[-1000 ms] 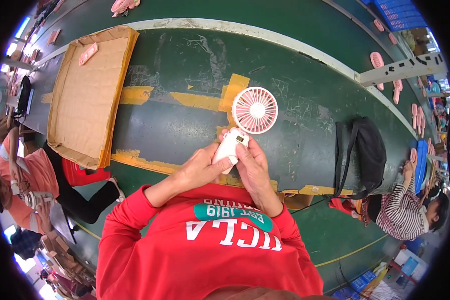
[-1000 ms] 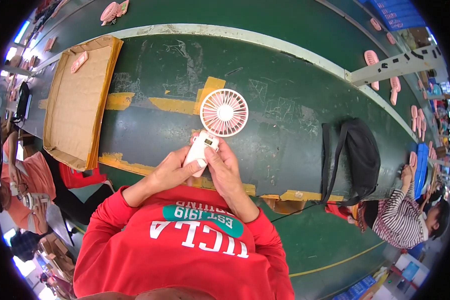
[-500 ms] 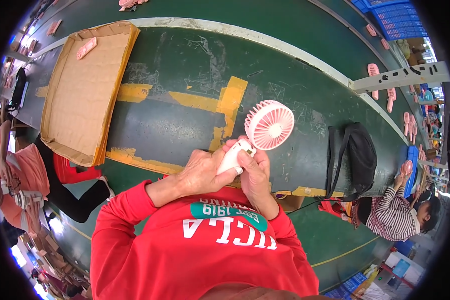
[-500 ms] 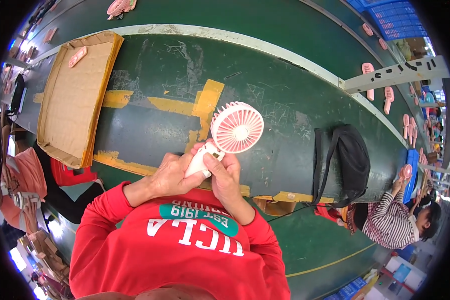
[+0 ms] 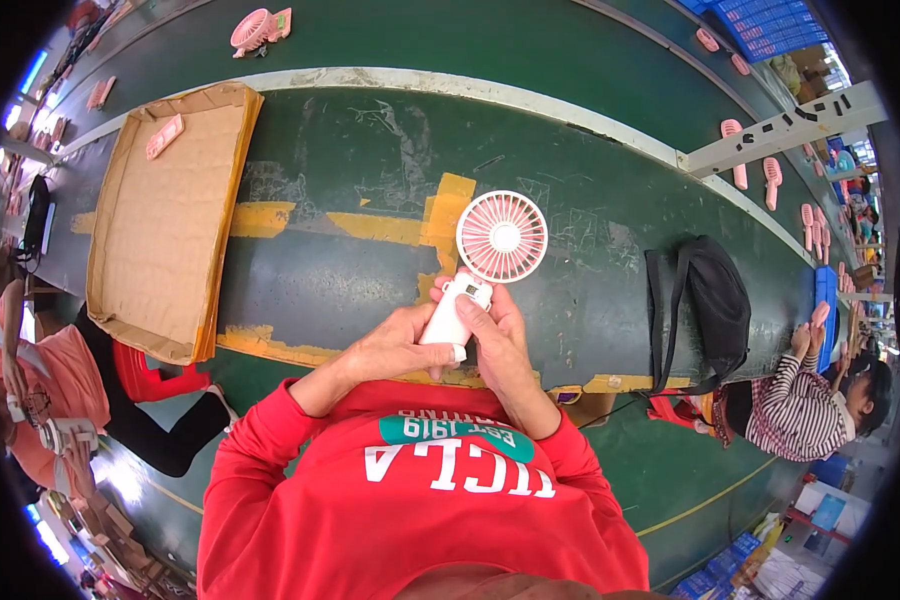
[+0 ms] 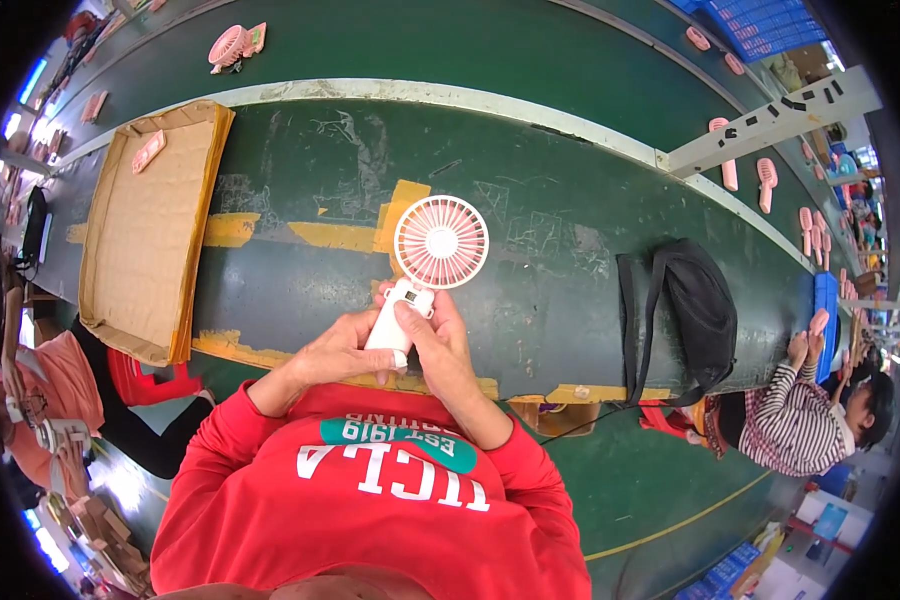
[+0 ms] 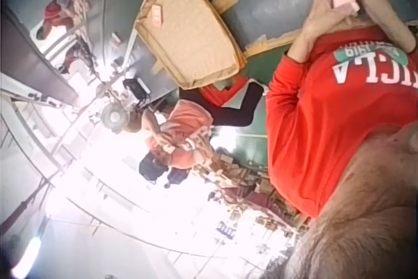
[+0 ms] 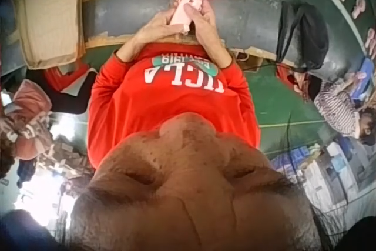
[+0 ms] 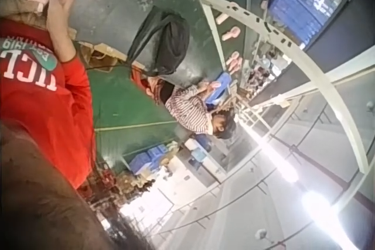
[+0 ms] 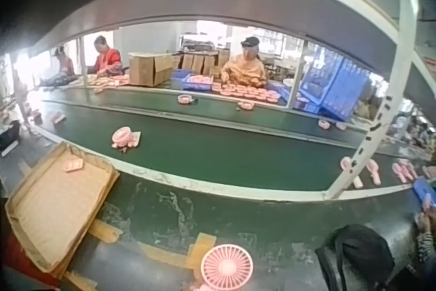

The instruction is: The person assembles handheld fans by arranging the internal wiring and circuit board inside the handle, snapping on the handle cover, testing the fan power, and placing the completed fans onto the conveyor belt.

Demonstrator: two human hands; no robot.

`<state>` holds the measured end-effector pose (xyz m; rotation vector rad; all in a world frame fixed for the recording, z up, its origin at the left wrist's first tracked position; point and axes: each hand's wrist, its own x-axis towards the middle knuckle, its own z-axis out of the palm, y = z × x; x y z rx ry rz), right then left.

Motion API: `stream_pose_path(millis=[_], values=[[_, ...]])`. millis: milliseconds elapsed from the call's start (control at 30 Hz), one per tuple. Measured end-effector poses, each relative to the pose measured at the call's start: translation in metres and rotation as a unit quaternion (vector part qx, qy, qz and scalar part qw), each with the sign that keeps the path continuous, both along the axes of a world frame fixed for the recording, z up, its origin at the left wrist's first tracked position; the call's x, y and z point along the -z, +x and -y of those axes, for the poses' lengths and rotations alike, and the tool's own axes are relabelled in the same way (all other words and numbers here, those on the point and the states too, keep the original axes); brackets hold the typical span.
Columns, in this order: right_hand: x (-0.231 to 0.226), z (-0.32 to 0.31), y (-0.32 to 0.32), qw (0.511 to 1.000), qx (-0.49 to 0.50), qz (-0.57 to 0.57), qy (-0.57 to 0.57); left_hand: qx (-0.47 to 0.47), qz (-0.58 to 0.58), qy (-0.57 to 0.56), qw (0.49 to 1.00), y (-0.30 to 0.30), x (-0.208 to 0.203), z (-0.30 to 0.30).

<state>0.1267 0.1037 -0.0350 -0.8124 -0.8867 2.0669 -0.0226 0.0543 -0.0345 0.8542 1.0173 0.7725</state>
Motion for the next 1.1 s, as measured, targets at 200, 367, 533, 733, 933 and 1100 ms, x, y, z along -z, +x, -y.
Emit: stream_pose_path(millis=[200,367,533,733,933,1100], values=[[0.002,-0.012,0.001,1.000,-0.006,0.009,-0.007,0.012,0.024,-0.010,1.000,-0.004,0.001,-0.008],[0.012,-0.032,-0.005,0.992,0.027,0.076,0.096,-0.090,0.130,-0.024,0.987,-0.036,-0.009,-0.049],[0.028,-0.052,-0.002,0.960,0.015,0.196,0.202,-0.180,-0.285,0.197,0.921,-0.089,-0.043,-0.145],[0.040,-0.056,-0.008,0.944,0.027,0.255,0.208,-0.302,-0.670,0.322,0.597,-0.121,-0.005,-0.275],[0.042,-0.056,-0.007,0.948,0.021,0.254,0.189,-0.261,-0.714,0.321,0.565,-0.176,0.024,-0.325],[0.035,-0.057,-0.006,0.945,0.020,0.272,0.184,-0.439,-0.709,0.080,0.546,-0.289,-0.023,-0.337]])
